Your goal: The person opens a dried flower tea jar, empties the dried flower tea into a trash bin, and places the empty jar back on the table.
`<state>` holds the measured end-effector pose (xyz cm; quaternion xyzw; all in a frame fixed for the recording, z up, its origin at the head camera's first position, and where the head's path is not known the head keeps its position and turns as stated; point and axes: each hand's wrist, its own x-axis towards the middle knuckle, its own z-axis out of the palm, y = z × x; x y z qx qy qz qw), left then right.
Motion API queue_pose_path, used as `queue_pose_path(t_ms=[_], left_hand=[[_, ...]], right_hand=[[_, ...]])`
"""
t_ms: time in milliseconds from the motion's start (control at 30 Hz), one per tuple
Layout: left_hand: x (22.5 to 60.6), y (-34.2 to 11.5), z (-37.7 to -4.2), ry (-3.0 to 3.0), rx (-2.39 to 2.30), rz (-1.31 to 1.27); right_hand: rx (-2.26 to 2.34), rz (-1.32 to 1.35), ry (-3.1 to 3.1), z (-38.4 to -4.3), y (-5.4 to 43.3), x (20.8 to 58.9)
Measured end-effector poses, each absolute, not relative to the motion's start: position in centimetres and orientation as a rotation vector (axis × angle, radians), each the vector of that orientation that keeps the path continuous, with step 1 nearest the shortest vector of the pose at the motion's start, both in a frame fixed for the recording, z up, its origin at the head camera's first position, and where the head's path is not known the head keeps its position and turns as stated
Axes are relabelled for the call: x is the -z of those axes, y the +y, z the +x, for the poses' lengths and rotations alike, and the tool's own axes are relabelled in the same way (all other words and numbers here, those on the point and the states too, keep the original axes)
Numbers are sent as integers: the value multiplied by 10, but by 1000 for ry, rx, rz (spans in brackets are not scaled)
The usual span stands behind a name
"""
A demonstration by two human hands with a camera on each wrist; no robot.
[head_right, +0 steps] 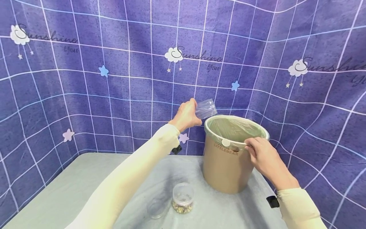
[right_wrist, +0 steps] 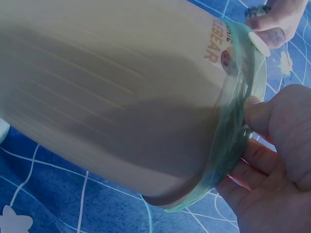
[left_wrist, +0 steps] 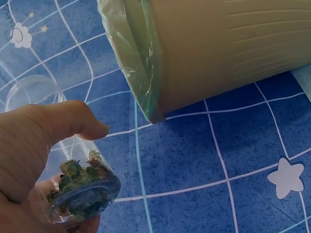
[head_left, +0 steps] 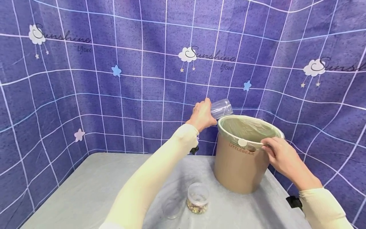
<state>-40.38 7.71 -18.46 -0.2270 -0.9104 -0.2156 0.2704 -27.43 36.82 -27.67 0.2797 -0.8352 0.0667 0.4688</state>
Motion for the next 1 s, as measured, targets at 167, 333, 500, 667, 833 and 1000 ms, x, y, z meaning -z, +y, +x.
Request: queue_pose_path(t_ms=[167, 333, 500, 667, 833, 1000], left_hand=[[184, 85, -405, -2450, 562, -663], [183, 92, -408, -2432, 520, -662], [179, 101, -411, -2431, 491, -681], [175, 108, -413, -2425, 447, -694], [172, 113, -414, -2416, 426, -712], [170, 120, -414, -2412, 401, -741]], right_hand=[[-163, 684, -2035, -273, 370, 279], [-164, 692, -2021, -274, 369, 279], [-158, 695, -2010, -274, 369, 278], [-164, 679, -2017, -275, 368, 279], [-154, 662, -2030, -275, 367, 280], [-143, 659, -2033, -275, 367, 280]])
